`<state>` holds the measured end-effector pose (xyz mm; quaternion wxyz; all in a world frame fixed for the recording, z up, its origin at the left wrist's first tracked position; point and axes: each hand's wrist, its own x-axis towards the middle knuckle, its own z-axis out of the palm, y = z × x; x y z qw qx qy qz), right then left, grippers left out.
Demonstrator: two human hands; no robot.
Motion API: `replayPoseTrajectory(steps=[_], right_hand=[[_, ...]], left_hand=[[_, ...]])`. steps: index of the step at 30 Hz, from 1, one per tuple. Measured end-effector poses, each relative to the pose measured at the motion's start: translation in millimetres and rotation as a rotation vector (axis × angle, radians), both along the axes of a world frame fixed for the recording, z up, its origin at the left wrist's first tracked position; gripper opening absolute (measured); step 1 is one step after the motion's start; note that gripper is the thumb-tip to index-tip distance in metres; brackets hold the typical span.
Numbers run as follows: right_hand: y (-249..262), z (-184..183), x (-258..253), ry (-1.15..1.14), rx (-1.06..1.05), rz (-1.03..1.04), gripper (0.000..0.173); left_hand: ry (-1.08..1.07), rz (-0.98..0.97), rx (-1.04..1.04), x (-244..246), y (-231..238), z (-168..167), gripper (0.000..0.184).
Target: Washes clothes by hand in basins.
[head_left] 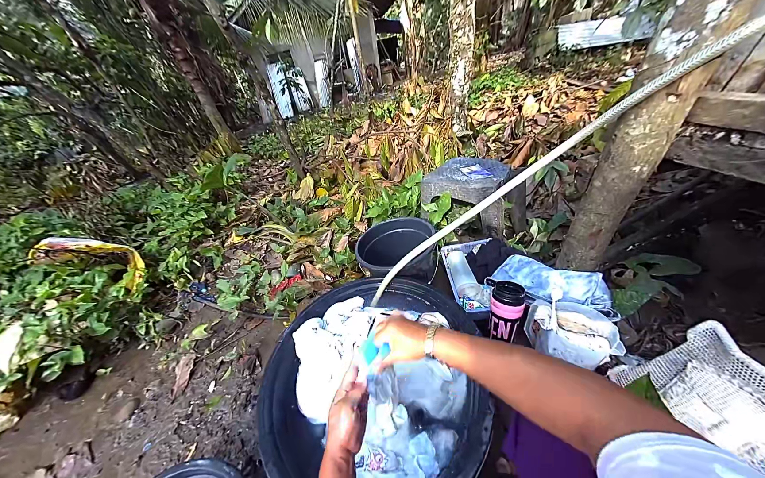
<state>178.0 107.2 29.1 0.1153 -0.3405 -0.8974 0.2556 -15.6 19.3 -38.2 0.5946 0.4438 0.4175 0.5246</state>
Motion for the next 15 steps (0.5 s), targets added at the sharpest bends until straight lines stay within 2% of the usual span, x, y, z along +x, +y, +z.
replayPoseTrajectory(steps=[2, 3, 6, 7, 9, 11, 12, 13, 15], right_hand=[[20, 9, 21, -0.122, -0.002, -0.145, 0.052], [14, 11, 18, -0.082, 0.007, -0.137, 0.051], [-29, 14, -18, 0.134, -0.001, 0.109, 0.042], [-30, 6, -22, 0.13, -0.01, 0.15, 0.043], [-6, -9, -7, 0.027, -0.006, 0.054, 0.048], [20, 5, 16, -0.149, -0.041, -0.114, 0.055], [18, 9, 17, -0.156, -0.044, -0.139, 0.055], [8, 11, 11, -0.092, -0.035, -0.105, 0.053], [-19, 12, -13, 0.074, -0.043, 0.057, 0.046]], left_hand=[[-0.037, -0.109, 0.032, -5, 8, 3, 0.065], [-0.036, -0.105, 0.029, -8, 8, 0, 0.066], [0.0, 0.066, 0.043, 1, 0, -2, 0.056], [0.0, 0.05, 0.04, 3, -1, 0, 0.052], [-0.018, -0.059, 0.012, -4, 3, 0, 0.054], [-0.029, -0.154, 0.002, -9, 12, -1, 0.062], [-0.022, -0.144, -0.015, -9, 9, -5, 0.062], [-0.009, -0.099, -0.036, -9, 7, -9, 0.059], [0.048, 0.075, -0.055, -3, 1, -14, 0.038]])
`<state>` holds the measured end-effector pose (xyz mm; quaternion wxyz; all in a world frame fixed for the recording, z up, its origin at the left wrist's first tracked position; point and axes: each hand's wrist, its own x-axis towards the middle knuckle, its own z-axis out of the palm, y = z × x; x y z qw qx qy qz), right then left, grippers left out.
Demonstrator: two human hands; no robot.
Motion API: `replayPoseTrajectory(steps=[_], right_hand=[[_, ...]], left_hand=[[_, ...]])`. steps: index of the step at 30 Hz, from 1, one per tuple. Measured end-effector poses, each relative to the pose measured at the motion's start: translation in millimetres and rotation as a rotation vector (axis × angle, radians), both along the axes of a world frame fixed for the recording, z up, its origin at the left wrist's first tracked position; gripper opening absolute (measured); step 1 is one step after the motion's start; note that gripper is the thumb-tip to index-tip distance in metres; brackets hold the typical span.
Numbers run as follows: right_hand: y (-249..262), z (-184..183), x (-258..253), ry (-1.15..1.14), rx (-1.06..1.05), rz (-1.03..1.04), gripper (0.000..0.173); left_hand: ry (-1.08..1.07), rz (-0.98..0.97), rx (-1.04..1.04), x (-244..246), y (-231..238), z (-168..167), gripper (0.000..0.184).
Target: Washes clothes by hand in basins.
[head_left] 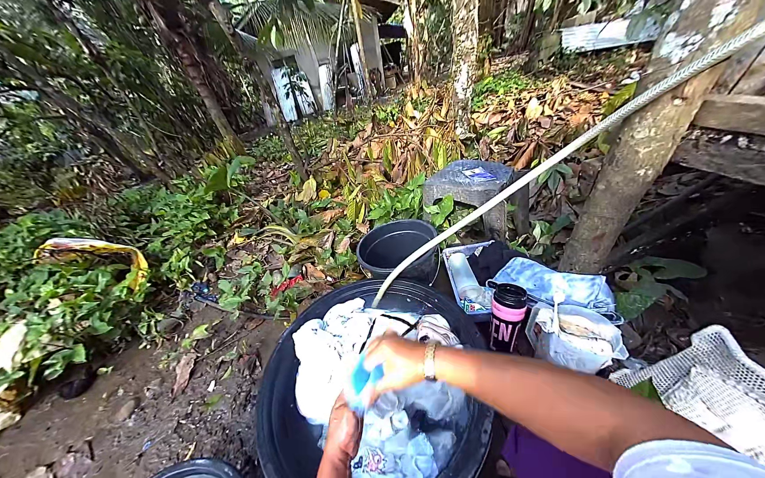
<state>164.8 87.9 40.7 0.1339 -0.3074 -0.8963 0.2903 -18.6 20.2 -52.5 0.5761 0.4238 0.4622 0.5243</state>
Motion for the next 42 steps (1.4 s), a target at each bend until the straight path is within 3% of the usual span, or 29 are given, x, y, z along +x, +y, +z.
replayPoseTrajectory(steps=[2, 5, 9, 12, 14, 16, 19, 21, 24, 26, 28, 30, 32, 34, 36, 39, 42], right_hand=[[-1, -12, -8, 0.008, -0.043, 0.061, 0.045], [40, -12, 29, -0.173, -0.073, -0.247, 0.051], [61, -9, 63, -0.312, -0.158, -0.587, 0.06], [45, -7, 44, -0.235, -0.252, -0.5, 0.078], [30, -10, 28, -0.104, -0.366, -0.213, 0.066], [21, -5, 19, -0.052, -0.431, 0.004, 0.036], [23, 20, 23, -0.058, -0.356, -0.034, 0.025], [24, 35, 27, 0.01, -0.361, -0.112, 0.023], [22, 26, 19, 0.122, -0.3, -0.198, 0.019], [22, 13, 12, 0.027, -0.281, -0.266, 0.033], [22, -2, 11, -0.221, -0.327, -0.304, 0.038], [17, -14, 13, -0.475, -0.451, -0.254, 0.041], [6, -26, 12, -0.568, -0.616, -0.208, 0.05], [-3, -46, 6, -0.453, -0.721, -0.207, 0.055], [-6, -63, -1, -0.204, -0.745, -0.254, 0.038], [-2, -46, -6, 0.133, -0.856, -0.387, 0.027], [3, -41, -9, 0.23, -0.935, -0.522, 0.036]], left_hand=[[0.022, -0.021, 0.021, -1, -2, 4, 0.05], [-0.039, -0.197, 0.045, -10, 8, 19, 0.06], [-0.164, -0.222, 0.046, -13, 4, 24, 0.06], [-0.132, -0.223, 0.044, -13, 7, 32, 0.057], [-0.062, -0.217, 0.067, -9, 8, 42, 0.057], [0.023, -0.198, 0.107, -8, 9, 54, 0.055], [0.257, -0.221, 0.125, -14, 8, 68, 0.039], [0.524, -0.359, 0.021, -19, 7, 76, 0.029], [0.692, -0.457, -0.133, -14, 8, 72, 0.023], [0.529, -0.344, -0.115, -10, 7, 68, 0.025], [0.3, -0.213, -0.109, -8, 5, 67, 0.03], [0.111, -0.119, -0.128, -7, 3, 72, 0.032], [-0.044, -0.076, -0.149, -9, 2, 78, 0.037], [-0.162, -0.05, -0.163, -13, 1, 82, 0.042], [-0.257, -0.028, -0.165, -20, 2, 81, 0.047], [-0.294, -0.008, -0.133, -28, 2, 80, 0.049], [-0.35, -0.051, -0.034, -34, 1, 74, 0.048]])
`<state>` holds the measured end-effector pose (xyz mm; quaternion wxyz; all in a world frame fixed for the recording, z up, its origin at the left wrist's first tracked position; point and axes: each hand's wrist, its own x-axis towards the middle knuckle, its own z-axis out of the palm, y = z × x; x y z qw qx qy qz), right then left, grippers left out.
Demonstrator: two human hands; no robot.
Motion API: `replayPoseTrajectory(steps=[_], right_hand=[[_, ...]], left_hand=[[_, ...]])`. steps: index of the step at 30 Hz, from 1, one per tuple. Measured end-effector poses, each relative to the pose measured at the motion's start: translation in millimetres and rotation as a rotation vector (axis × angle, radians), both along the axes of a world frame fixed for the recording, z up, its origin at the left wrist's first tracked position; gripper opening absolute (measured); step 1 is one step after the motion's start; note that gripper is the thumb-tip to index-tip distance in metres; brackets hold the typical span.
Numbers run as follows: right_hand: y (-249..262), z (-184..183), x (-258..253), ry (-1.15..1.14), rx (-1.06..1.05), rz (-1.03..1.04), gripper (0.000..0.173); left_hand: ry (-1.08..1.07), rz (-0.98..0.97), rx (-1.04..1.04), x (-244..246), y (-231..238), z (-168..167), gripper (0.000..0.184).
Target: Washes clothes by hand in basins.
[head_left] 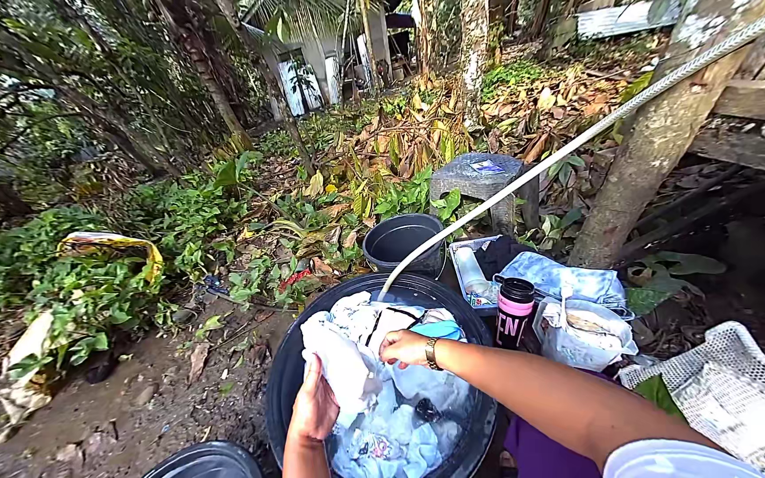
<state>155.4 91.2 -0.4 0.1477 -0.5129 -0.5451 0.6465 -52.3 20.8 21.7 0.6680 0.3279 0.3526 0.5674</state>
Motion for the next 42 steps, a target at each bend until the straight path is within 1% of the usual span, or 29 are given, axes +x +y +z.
replayPoseTrajectory(steps=[1, 2, 3, 4, 5, 7, 8, 9, 11, 13, 16, 18, 19, 22, 23, 25, 26, 27, 29, 30, 31, 32, 33, 34, 36, 37, 38, 40, 42], right_hand=[[-1, -5, -3, -0.005, -0.028, -0.01, 0.045], [-3, -11, -7, -0.002, -0.048, -0.003, 0.053], [-7, -13, -10, 0.01, -0.068, 0.025, 0.056], [-12, -12, -12, 0.031, -0.07, 0.056, 0.051], [-15, -9, -13, 0.053, -0.042, 0.078, 0.041], [-13, 1, -12, 0.051, 0.072, 0.075, 0.026], [-8, 8, -8, 0.05, 0.108, 0.041, 0.026], [0, 15, -1, 0.057, 0.122, -0.015, 0.029], [16, 31, 16, 0.068, 0.156, -0.142, 0.03], [29, 50, 39, 0.034, 0.211, -0.242, 0.025], [41, 65, 69, 0.013, 0.331, -0.262, 0.024], [43, 67, 76, 0.064, 0.343, -0.276, 0.026], [42, 68, 76, 0.104, 0.331, -0.295, 0.026], [39, 73, 72, 0.159, 0.312, -0.355, 0.027], [38, 76, 72, 0.131, 0.326, -0.367, 0.027], [38, 79, 74, 0.055, 0.351, -0.377, 0.026], [38, 80, 75, 0.01, 0.342, -0.366, 0.025], [38, 79, 75, -0.034, 0.321, -0.354, 0.025], [39, 74, 72, -0.112, 0.242, -0.344, 0.026], [40, 68, 68, -0.171, 0.199, -0.336, 0.028], [42, 59, 64, -0.253, 0.166, -0.306, 0.031], [45, 49, 61, -0.347, 0.144, -0.238, 0.036], [47, 40, 57, -0.477, 0.144, -0.128, 0.041], [45, 34, 52, -0.646, 0.174, 0.013, 0.046], [35, 26, 41, -0.903, 0.198, 0.27, 0.049], [30, 20, 36, -0.97, 0.184, 0.357, 0.047], [24, 11, 33, -0.992, 0.161, 0.397, 0.046], [9, -10, 27, -0.934, 0.094, 0.362, 0.042], [-11, -25, 19, -0.854, -0.056, 0.262, 0.042]], left_hand=[[-0.029, -0.008, 0.029, 0, 0, -2, 0.055], [-0.062, -0.013, 0.046, 1, 0, -4, 0.068], [-0.087, -0.025, 0.06, 1, 1, -5, 0.08], [-0.094, -0.038, 0.074, 0, 1, -7, 0.086], [-0.088, -0.049, 0.097, -1, 1, -9, 0.085], [-0.084, -0.023, 0.129, -5, 1, -8, 0.068], [-0.059, 0.008, 0.131, -7, 1, -7, 0.056], [0.003, 0.053, 0.112, -10, 1, -3, 0.045], [0.175, 0.128, 0.051, -20, 1, 4, 0.032], [0.382, 0.181, -0.036, -29, 4, 8, 0.02], [0.663, 0.244, -0.142, -39, 12, 1, 0.004], [0.776, 0.294, -0.164, -41, 16, -4, 0.008], [0.793, 0.32, -0.166, -41, 17, -7, 0.01], [0.731, 0.402, -0.149, -42, 18, -8, 0.009], [0.71, 0.436, -0.139, -44, 17, -7, 0.012], [0.693, 0.489, -0.134, -53, 17, -3, 0.036], [0.689, 0.509, -0.139, -56, 17, -1, 0.041], [0.681, 0.528, -0.147, -58, 18, 2, 0.041], [0.678, 0.573, -0.162, -56, 22, 4, 0.035], [0.739, 0.594, -0.166, -57, 24, 1, 0.034], [0.859, 0.585, -0.178, -59, 26, -4, 0.04], [0.971, 0.545, -0.202, -61, 26, -10, 0.049], [1.097, 0.503, -0.228, -64, 26, -18, 0.056], [1.233, 0.44, -0.275, -65, 25, -28, 0.057], [1.435, 0.199, -0.417, -60, 23, -48, 0.043], [1.455, 0.054, -0.472, -54, 22, -61, 0.036], [1.404, -0.071, -0.507, -45, 19, -76, 0.033], [1.327, -0.256, -0.56, -23, 12, -101, 0.037], [1.367, -0.343, -0.594, -2, 7, -119, 0.047]])
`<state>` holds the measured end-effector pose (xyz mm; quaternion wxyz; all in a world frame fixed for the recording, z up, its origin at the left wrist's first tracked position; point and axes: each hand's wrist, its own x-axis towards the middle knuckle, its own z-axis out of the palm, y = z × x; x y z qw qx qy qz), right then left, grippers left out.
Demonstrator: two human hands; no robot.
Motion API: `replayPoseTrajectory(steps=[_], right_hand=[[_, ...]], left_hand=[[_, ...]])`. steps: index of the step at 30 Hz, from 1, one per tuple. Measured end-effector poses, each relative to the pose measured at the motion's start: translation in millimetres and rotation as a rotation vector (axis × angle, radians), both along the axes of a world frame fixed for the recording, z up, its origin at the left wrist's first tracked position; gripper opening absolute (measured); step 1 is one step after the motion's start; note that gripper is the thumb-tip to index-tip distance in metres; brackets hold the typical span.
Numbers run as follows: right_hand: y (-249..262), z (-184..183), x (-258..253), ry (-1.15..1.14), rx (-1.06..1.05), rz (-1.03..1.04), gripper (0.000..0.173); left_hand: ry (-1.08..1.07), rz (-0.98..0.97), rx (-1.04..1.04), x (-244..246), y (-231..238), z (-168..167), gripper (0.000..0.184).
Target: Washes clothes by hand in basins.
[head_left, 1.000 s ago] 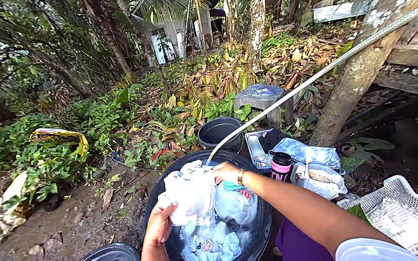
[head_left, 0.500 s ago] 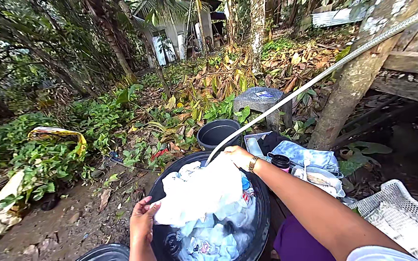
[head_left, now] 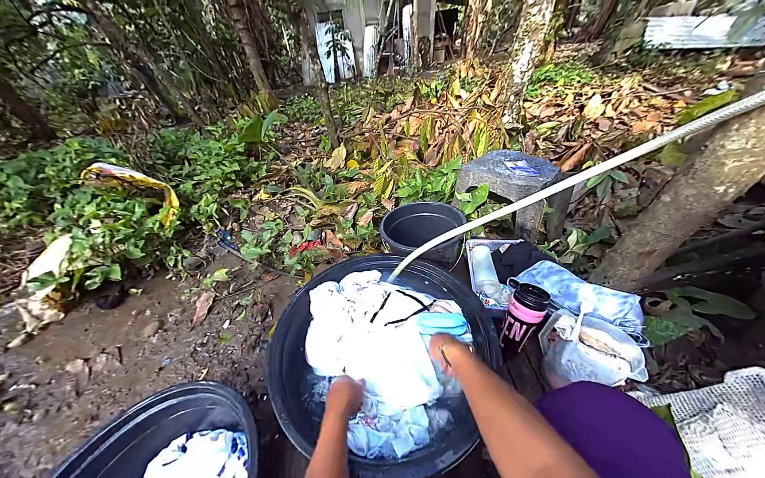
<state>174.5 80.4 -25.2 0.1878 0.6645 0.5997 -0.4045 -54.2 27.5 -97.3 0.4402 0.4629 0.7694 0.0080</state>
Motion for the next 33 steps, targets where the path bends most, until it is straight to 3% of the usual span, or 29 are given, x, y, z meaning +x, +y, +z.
replayPoseTrajectory(steps=[4, 8, 14, 16, 20, 22, 25, 29, 33], right_hand=[[-22, -50, -16, 0.03, -0.109, -0.201, 0.05], [-17, -95, -10, 0.11, -0.063, -0.391, 0.045], [-9, -98, 3, 0.271, 0.112, -0.722, 0.045], [-9, -94, 5, 0.267, 0.131, -0.776, 0.046], [-10, -110, 7, 0.428, 0.176, -1.027, 0.036], [-11, -112, 4, 0.63, 0.197, -1.228, 0.032], [-12, -114, -1, 0.799, 0.276, -1.343, 0.03], [-17, -107, 2, 0.527, 0.307, -1.013, 0.028], [-17, -119, 5, 0.406, 0.272, -0.866, 0.047]], left_hand=[[0.103, -0.063, -0.071, 12, -12, -22, 0.06], [0.043, 0.003, -0.086, 0, -9, -46, 0.047], [0.034, 0.204, -0.022, -24, -7, -44, 0.035], [-0.088, 0.442, 0.052, -28, -5, -41, 0.032], [-0.713, 1.236, 0.327, -32, -4, -20, 0.024], [-0.881, 1.376, 0.401, -37, -2, -19, 0.023], [-0.765, 1.289, 0.417, -39, -3, -24, 0.025], [-0.092, 0.712, 0.277, -40, -6, -20, 0.033], [0.23, 0.366, 0.24, -26, -9, -12, 0.057]])
